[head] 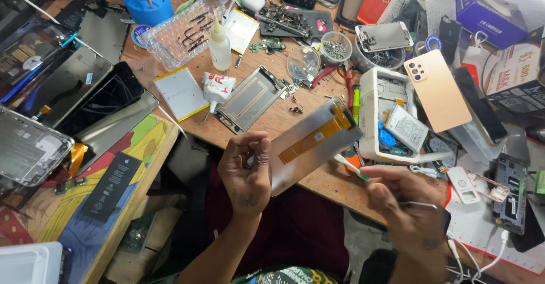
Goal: The person removes a screen assembly from a smartphone, then uses a screwdriver and a utility knife to pry open the back cover of another smartphone. The person continues to separate the back cover from the phone body using the tools.
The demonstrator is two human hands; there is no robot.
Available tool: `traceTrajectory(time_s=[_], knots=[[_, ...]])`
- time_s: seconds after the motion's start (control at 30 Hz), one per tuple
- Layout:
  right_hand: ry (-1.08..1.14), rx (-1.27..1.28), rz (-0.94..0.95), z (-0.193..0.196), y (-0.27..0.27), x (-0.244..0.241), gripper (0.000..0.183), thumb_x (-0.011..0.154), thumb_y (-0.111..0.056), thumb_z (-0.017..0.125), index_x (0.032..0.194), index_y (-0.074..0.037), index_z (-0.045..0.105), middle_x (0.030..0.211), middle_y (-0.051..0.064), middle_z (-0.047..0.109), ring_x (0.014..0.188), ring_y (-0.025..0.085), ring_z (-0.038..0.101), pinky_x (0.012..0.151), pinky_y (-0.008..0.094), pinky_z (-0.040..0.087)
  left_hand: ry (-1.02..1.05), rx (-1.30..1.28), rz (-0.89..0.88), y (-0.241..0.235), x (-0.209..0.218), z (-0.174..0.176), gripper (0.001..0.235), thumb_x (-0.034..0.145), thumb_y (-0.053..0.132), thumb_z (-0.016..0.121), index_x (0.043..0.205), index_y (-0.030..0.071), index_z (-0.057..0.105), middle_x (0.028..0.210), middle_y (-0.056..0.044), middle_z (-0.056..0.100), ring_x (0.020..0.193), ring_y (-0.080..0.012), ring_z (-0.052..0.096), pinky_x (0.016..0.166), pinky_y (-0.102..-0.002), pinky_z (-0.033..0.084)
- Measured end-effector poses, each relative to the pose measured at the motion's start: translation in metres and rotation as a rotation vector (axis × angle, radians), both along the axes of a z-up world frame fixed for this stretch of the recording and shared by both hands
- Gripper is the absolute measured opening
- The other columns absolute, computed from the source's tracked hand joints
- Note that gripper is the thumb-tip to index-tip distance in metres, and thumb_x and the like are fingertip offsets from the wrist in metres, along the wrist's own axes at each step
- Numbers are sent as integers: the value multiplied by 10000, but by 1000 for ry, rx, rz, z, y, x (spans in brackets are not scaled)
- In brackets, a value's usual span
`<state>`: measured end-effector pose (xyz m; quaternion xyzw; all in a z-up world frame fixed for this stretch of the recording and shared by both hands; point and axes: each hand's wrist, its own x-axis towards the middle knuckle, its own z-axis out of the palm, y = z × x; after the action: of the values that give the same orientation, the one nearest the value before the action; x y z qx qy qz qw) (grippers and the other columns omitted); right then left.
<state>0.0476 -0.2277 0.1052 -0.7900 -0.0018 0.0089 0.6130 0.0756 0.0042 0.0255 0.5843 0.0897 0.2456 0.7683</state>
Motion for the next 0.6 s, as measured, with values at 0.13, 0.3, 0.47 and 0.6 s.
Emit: traceTrajectory(time_s=[0.13,0.3,0.47,0.6], knots=[[69,427,43,-69,20,1,359,974,-155,651,1251,70,615,1009,56,686,708,59,546,576,191,436,55,-48,27,-15,-17,1,79,1033,70,646,1101,28,640,916,16,605,808,-24,526,731,-188,444],[151,750,215,-106,31,-2,383,1012,-171,676,1307,62,598,910,38,645,680,55,514,557,166,386,71,-146,12,-36,-38,-5,102,1030,83,626,1113,24,616,978,6,638,859,-37,570,790,-193,475],[242,667,104,-108,39,-7,289,999,-126,665,1231,39,616,902,24,657,632,41,493,514,169,377,114,-169,-23,-43,-46,-15,150,1010,93,659,1137,24,618,964,1,620,850,-34,558,775,-194,475],[126,686,38,-102,39,-5,192,1032,-120,628,1171,11,641,920,24,669,618,23,472,517,155,378,35,-348,-168,-45,-53,-18,279,969,118,682,1211,34,573,1014,-3,630,890,-29,584,816,-195,507]])
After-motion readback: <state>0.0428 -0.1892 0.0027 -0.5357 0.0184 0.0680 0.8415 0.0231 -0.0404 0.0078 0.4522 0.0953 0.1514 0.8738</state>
